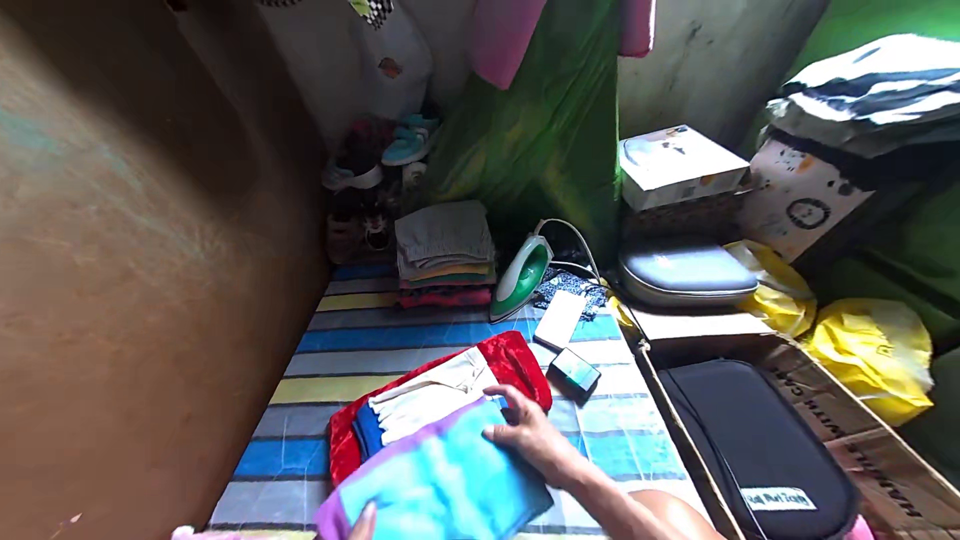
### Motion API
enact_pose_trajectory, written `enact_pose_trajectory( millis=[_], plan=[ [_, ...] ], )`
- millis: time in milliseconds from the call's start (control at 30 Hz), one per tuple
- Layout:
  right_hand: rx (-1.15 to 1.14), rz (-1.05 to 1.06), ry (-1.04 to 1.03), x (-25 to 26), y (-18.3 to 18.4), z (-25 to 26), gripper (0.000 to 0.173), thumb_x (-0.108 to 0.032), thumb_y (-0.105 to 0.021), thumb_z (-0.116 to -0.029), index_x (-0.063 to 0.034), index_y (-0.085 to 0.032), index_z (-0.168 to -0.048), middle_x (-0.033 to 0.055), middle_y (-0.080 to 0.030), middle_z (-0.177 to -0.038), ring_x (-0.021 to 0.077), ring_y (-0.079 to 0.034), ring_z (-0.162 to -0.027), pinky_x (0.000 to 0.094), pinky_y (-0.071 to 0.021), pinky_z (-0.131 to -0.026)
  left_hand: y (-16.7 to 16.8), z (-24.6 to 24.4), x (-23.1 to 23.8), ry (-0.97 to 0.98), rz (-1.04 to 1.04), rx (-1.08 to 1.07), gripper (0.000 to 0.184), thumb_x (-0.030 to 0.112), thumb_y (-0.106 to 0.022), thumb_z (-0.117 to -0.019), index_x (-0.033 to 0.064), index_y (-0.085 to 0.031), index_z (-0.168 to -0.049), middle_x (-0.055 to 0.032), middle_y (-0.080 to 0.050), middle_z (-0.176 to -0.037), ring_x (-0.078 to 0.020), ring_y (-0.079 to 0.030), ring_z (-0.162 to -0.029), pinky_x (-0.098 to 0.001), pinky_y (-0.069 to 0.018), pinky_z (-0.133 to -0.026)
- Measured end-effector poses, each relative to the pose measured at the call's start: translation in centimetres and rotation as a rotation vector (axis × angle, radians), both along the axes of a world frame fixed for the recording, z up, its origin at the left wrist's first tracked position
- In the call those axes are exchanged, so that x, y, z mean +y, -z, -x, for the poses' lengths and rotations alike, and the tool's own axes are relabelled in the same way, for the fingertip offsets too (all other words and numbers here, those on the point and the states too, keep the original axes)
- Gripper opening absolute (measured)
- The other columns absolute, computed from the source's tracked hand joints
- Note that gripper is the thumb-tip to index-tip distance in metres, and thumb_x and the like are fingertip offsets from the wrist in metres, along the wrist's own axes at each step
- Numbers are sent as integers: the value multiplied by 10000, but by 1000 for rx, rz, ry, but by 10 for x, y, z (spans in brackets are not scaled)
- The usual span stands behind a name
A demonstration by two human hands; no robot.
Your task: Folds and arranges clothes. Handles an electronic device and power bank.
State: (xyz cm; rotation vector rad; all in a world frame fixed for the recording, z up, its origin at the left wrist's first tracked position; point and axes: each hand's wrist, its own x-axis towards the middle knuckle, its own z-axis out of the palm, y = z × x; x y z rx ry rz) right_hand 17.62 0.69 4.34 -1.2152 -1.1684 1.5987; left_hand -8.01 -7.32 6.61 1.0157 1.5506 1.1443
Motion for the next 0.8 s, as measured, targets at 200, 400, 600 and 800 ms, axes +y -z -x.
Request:
enact_pose_trajectory(
  millis=[200, 400, 600, 800],
  plan=[
    [-104, -24, 219, 69, 25, -36, 447, 26, -660, -914, 37, -533, -1343, 174, -687, -1097, 200, -708, -900, 369, -595, -828, 26, -49, 99, -46, 142, -18, 265, 72, -623, -995, -117, -567, -1173, -155, -671, -996, -133, -672, -899, -330, -563, -853],
    [-239, -40, 173, 101, 68, -53, 476, -71, -626, -972, 22, -490, -1418, 195, -679, -1164, 220, -687, -1018, 391, -553, -928, 80, -52, 145, -13, 180, -45, 362, 77, -631, -994, -110, -538, -1290, -230, -647, -1179, -229, -650, -1070, -391, -531, -954],
    [-567, -70, 143, 99, 62, -43, 436, -14, -647, -943, 35, -571, -1370, 228, -692, -1158, 310, -673, -1065, 451, -507, -982, 86, -46, 144, 15, 249, -95, 493, -70, -709, -876, -102, -495, -1320, -218, -632, -1176, -202, -662, -1022, -343, -564, -889],
    [-1059, -241, 87, 87, 61, -25, 359, -50, -580, -979, -60, -662, -1329, 280, -604, -1303, 450, -587, -1220, 569, -493, -993, 93, -43, 145, -2, 178, -42, 687, -103, -735, -826, -90, -417, -1435, -251, -574, -1323, -231, -623, -1165, -346, -535, -975]
  ],
)
